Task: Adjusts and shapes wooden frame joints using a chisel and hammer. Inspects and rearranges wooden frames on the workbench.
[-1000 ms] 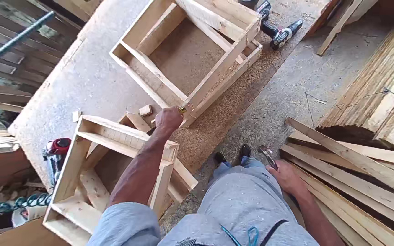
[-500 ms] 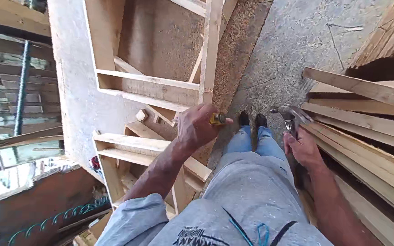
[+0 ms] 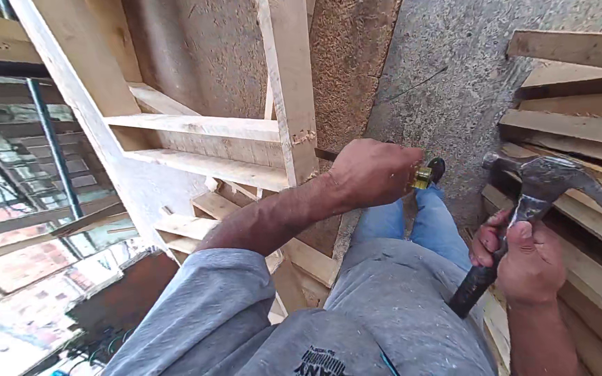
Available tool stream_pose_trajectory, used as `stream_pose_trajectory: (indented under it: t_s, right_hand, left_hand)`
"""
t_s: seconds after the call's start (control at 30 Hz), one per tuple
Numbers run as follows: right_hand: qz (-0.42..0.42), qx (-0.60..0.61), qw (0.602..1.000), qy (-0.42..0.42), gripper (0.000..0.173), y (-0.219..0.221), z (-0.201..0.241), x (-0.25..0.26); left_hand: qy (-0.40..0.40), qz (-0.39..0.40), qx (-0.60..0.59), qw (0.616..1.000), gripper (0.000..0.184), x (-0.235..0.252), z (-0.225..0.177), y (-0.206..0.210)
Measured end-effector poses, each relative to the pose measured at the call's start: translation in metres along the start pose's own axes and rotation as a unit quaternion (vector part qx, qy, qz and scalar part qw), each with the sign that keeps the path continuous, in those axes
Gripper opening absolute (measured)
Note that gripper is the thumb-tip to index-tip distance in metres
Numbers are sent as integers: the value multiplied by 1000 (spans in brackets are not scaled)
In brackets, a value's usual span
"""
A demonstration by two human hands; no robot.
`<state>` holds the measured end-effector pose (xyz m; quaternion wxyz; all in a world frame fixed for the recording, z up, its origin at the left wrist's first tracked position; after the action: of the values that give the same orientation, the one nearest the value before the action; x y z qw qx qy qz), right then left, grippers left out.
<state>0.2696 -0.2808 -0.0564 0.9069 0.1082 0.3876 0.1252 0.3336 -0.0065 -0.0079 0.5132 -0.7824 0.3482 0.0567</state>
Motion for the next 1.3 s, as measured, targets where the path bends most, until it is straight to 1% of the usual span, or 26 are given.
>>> stream_pose_trajectory:
  t_s: [0.1,0.23,0.37,0.6,0.83,0.97,1.1,1.17,1.3]
  right_hand:
    - [10,-1,1000,7,38,0,-5,0]
    - [14,-21,1000,-5,37,5,-8,-4]
    - [18,-21,1000,-13,39,11,-12,-10]
    - [22,-3,999,-23,38,17,-13,-11]
    - [16,26,998,-49,37,21,-9,-20]
    - [21,55,996,-61,39,32,-14,-20]
    - [38,58,996,-51,39,42,-22,-21]
    - [47,53,996,-47,39,44,-25,-22]
    - [47,55,996,-48,38,43,-27,-23]
  left_hand:
    - [0,35,12,999,19,5,8,-1]
    - [-18,113,-30,993,21,13,11,-1]
    - [-34,142,-37,989,22,15,12,0]
    - [-47,118,-39,991,20,14,13,-5]
    - [-47,116,-43,991,19,12,12,-7]
    - [-49,116,-31,991,19,14,12,-7]
    - [-36,113,-32,992,19,14,13,-4]
    - [-38,123,-36,991,20,15,12,-4]
    - [-35,116,-41,992,19,15,14,-3]
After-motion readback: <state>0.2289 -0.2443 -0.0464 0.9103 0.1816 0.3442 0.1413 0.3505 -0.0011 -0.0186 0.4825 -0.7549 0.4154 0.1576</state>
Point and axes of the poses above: each hand's wrist, its own x-axis towards the middle knuckle, its own y-axis out of the palm, z = x × y, the point moved 3 cm from there along x, towards the middle knuckle, and after that the axes turned 8 degrees about y, right-handed, at the moved point
